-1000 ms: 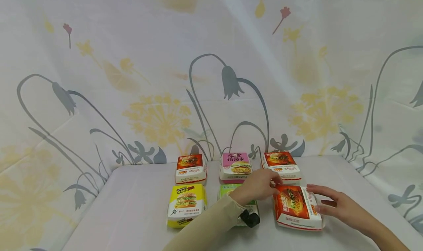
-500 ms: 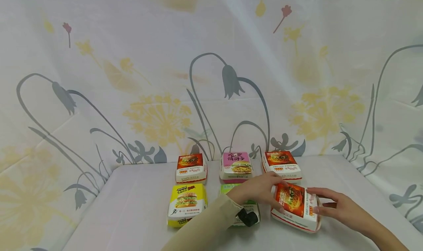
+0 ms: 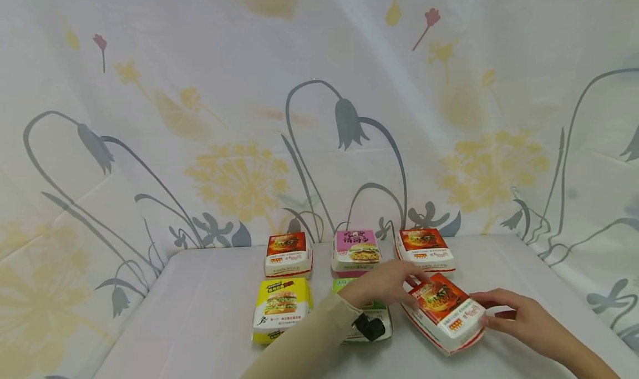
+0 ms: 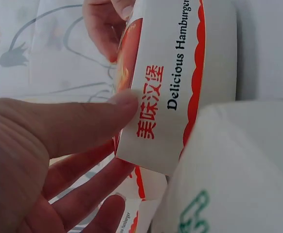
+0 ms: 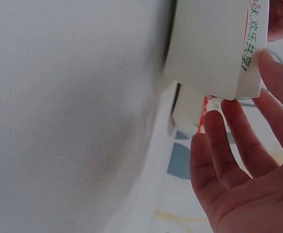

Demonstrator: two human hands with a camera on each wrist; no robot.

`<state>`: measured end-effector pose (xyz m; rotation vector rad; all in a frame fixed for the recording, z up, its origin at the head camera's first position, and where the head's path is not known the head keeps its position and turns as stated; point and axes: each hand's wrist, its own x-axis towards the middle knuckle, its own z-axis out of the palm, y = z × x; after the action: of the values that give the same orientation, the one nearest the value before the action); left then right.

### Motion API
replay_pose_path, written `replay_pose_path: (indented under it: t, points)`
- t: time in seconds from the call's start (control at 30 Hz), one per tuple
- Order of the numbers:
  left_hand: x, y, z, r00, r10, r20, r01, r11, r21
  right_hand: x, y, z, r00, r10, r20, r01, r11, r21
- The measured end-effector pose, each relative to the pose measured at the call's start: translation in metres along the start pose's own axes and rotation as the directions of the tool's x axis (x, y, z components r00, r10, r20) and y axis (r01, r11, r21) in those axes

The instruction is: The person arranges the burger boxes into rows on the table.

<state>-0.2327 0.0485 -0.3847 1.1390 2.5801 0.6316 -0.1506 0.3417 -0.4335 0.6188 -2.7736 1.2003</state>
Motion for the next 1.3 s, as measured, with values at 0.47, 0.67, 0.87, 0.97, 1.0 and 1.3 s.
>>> replay_pose_path:
  t: [0.47,0.67,0.87,0.97,1.0,1.3]
  points:
    - [0.004,0.001,0.005,0.999,-0.019,-0.034,0.019,1.000,-0.002,-0.006,0.003,0.008,0.997,-0.027,0.073,0.029,0.999,-0.029]
    - [0.006,0.002,0.008,0.992,-0.043,-0.116,0.047,0.998,0.031,-0.009,0.002,0.011,0.994,-0.100,0.032,0.101,0.995,-0.019]
    - [0.005,0.005,0.009,0.982,-0.110,-0.151,0.118,0.992,0.040,-0.011,-0.003,0.012,0.998,-0.058,-0.011,0.057,0.998,-0.010]
    - [0.003,0.010,0.007,0.982,-0.128,-0.141,0.137,0.989,0.053,-0.011,-0.007,0.013,1.000,-0.013,-0.024,0.013,1.000,-0.016]
    - [0.003,0.011,0.007,0.983,-0.127,-0.135,0.137,0.989,0.062,-0.011,-0.008,0.013,1.000,0.002,-0.025,-0.002,1.000,-0.018]
    - [0.004,0.014,0.009,0.987,-0.131,-0.096,0.140,0.986,0.088,-0.014,-0.019,0.015,0.986,0.167,0.001,-0.167,0.986,-0.026]
